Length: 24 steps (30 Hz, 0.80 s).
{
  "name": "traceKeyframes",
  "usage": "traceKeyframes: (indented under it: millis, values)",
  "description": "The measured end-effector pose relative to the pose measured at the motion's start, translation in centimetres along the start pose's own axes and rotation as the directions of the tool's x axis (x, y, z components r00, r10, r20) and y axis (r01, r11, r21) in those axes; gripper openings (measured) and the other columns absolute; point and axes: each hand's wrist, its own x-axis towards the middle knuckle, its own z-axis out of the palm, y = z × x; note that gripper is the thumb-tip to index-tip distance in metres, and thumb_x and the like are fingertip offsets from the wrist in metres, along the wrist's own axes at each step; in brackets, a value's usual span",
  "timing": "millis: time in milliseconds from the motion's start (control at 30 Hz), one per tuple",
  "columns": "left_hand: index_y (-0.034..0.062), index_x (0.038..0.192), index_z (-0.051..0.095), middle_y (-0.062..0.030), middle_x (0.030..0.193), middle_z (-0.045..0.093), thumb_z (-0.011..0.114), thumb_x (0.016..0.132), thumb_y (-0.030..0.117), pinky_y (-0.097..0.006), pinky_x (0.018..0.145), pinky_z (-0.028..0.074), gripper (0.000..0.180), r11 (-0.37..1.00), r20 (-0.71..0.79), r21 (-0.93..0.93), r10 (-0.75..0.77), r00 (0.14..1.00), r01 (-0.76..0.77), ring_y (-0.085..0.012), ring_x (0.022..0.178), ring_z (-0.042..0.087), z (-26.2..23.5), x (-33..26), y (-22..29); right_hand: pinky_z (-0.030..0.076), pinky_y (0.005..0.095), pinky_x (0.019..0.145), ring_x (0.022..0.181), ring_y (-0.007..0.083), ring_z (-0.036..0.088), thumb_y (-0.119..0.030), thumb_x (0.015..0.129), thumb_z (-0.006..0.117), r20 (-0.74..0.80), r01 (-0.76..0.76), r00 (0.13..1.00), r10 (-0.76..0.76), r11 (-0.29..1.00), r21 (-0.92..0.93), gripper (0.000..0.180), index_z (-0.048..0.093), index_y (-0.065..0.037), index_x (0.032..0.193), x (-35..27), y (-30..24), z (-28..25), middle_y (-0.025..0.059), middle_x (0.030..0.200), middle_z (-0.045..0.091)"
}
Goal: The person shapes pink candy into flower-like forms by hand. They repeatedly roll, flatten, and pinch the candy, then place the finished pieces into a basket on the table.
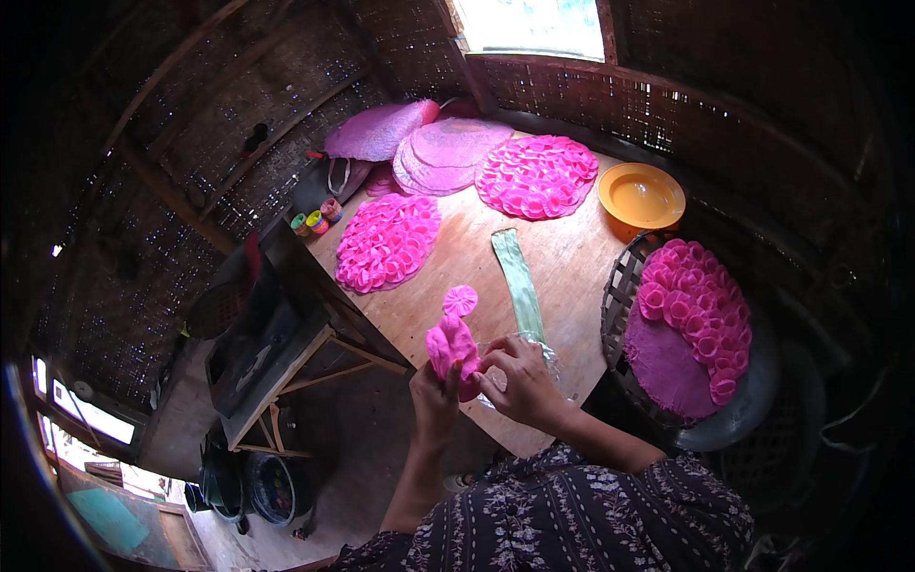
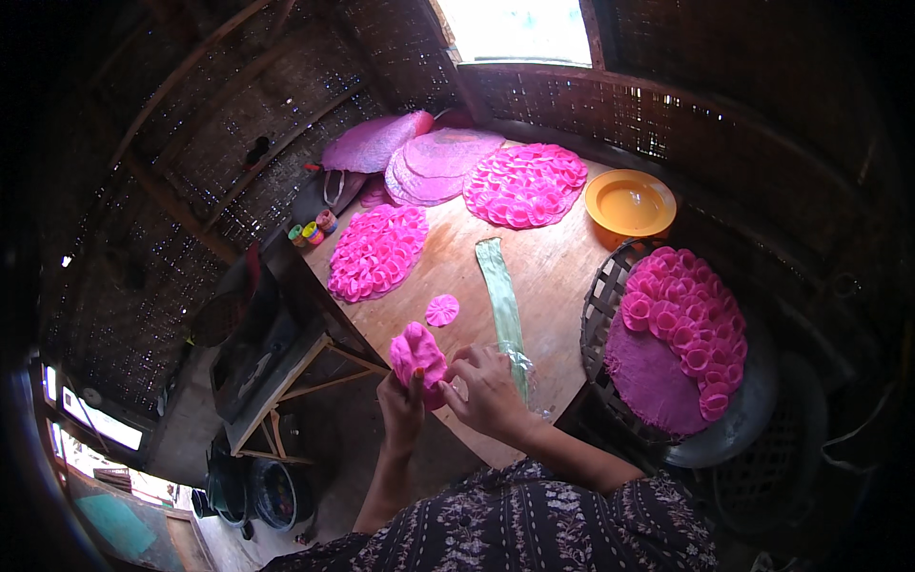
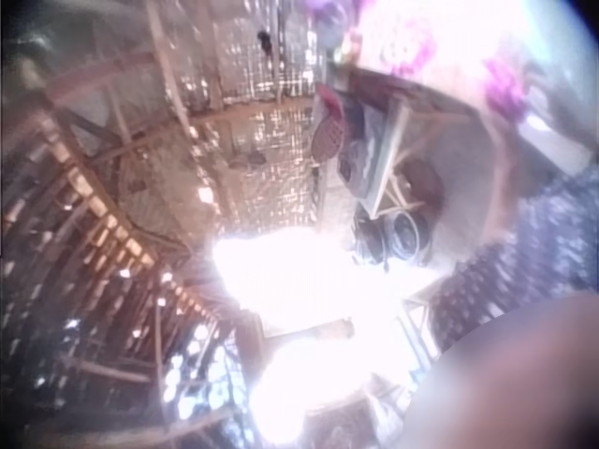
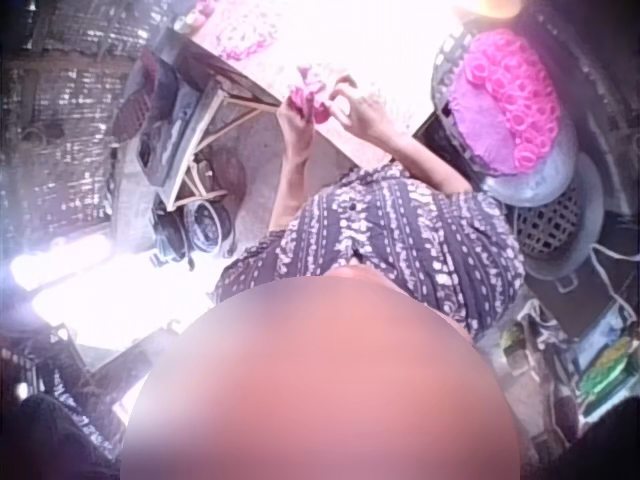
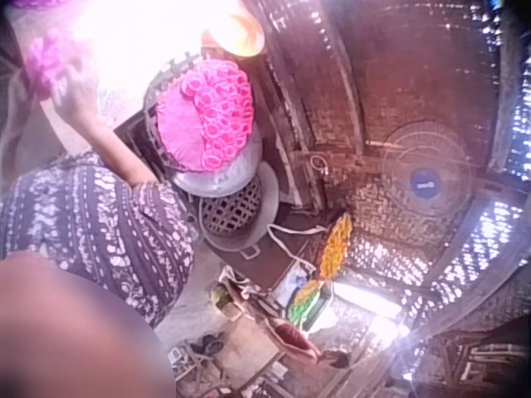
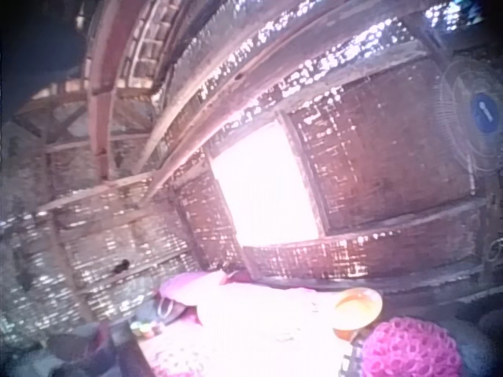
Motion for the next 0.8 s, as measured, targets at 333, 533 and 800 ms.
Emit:
traceKeyframes:
  millis: [333,533,800]
  values:
    - [-0.0057,0.087,0.061,-0.0042,0.064,0.058,0.055,0.097,0.045,-0.031,0.055,0.042,0.052,0.974,0.010,-0.193,-0.122,0.993,0.121,-0.0073,0.066,0.046,-0.5,-0.4,-2.1,0.051,0.0297,0.086,0.097,0.0153,0.063,-0.025,0.090,0.070,0.588,-0.574,0.804,0.085,0.367,0.732,0.043,0.060,0.003,0.121,0.9,4.0,1.0,0.0110,0.113,0.065]
    - [-0.0055,0.085,0.060,-0.0012,0.065,0.057,0.054,0.097,0.047,-0.030,0.055,0.041,0.055,0.970,0.035,-0.184,-0.155,0.987,0.159,-0.0063,0.067,0.045,-0.6,-0.6,-1.9,0.050,0.0309,0.090,0.103,0.0143,0.060,-0.015,0.094,0.065,0.464,-0.431,0.886,0.010,0.391,0.813,0.037,0.054,0.007,0.122,-0.1,3.7,2.1,0.0098,0.112,0.065]
    - [-0.0012,0.098,0.062,0.0003,0.082,0.061,0.047,0.098,0.054,-0.025,0.063,0.043,0.057,0.763,0.183,-0.507,-0.357,0.916,0.399,-0.0072,0.072,0.054,0.0,-0.9,-3.8,0.049,0.0298,0.090,0.100,0.0126,0.059,-0.012,0.096,0.061,0.505,-0.479,0.863,0.027,0.364,0.799,0.033,0.055,0.008,0.122,-0.2,4.0,2.2,0.0076,0.108,0.064]
